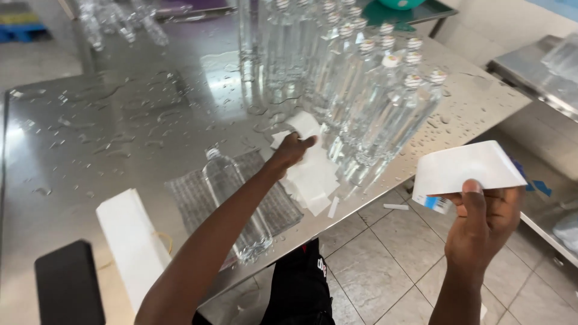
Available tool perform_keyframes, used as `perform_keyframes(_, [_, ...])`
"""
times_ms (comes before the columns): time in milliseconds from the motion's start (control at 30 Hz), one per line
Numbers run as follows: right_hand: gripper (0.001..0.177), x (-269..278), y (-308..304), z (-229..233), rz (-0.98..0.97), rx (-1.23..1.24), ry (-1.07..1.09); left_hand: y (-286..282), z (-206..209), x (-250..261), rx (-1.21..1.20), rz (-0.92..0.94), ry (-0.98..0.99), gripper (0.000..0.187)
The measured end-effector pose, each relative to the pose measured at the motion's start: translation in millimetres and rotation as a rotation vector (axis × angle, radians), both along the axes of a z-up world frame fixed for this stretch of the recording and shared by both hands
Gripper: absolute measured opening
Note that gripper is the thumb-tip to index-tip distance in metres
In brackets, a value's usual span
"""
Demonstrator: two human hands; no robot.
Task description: Manually applying labels to plastic water bottles at a production station.
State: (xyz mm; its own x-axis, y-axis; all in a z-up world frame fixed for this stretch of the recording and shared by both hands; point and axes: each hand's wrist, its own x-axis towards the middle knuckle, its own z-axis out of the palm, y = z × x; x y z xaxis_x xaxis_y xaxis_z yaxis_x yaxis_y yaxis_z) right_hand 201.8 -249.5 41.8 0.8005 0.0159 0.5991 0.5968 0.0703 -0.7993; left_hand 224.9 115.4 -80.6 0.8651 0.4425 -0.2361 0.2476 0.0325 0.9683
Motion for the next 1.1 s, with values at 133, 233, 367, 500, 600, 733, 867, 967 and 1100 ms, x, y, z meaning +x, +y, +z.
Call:
perform_keyframes(133, [0.053, 4.0, 7.3, -17.9, 0.008, -0.121, -0.201, -21.3, 29.5, -45.8, -0.011, 0.197, 0.054, 0.094])
perform_keyframes(233, [0.054, -10.1, 22.4, -22.9, 0.004, -0.190, -0.257, -65.3, 90.0, -132.3, 0.039, 0.268, -0.119, 0.071])
perform_keyframes(367, [0.039, -49.1, 61.4, -12.0, 0.033, -0.474, -0.619, -133.5, 122.2, -226.7, 0.185, 0.003, -0.446, 0.034])
perform_keyframes(500, [0.050, -106.0, 105.1, -6.5, 0.310, -0.590, -0.870, -164.7, 102.1, -269.7, -0.171, -0.012, -0.872, 0.058])
perform_keyframes(600, [0.035, -141.2, 124.1, 18.6, 0.442, -0.653, -0.861, -152.3, 85.8, -290.1, -0.352, 0.223, -0.858, 0.073])
perform_keyframes(733, [0.050, -165.2, 130.5, 2.2, 0.613, -0.458, -0.855, -130.4, 85.3, -310.6, -0.419, 0.254, -1.071, 0.078])
perform_keyframes(867, [0.044, -183.0, 144.1, -23.4, 0.812, -0.442, -0.684, -110.0, 64.6, -316.6, -0.512, 0.394, -1.193, 0.047])
perform_keyframes(967, [0.043, -194.2, 138.4, -35.4, 0.902, -0.415, -0.341, -107.6, 68.3, -320.2, -0.585, 0.552, -1.155, 0.029])
perform_keyframes(1100, [0.056, -185.5, 152.0, -50.2, 1.055, -0.460, 0.604, -97.8, 49.7, -318.5, -0.686, 0.702, -1.174, 0.023])
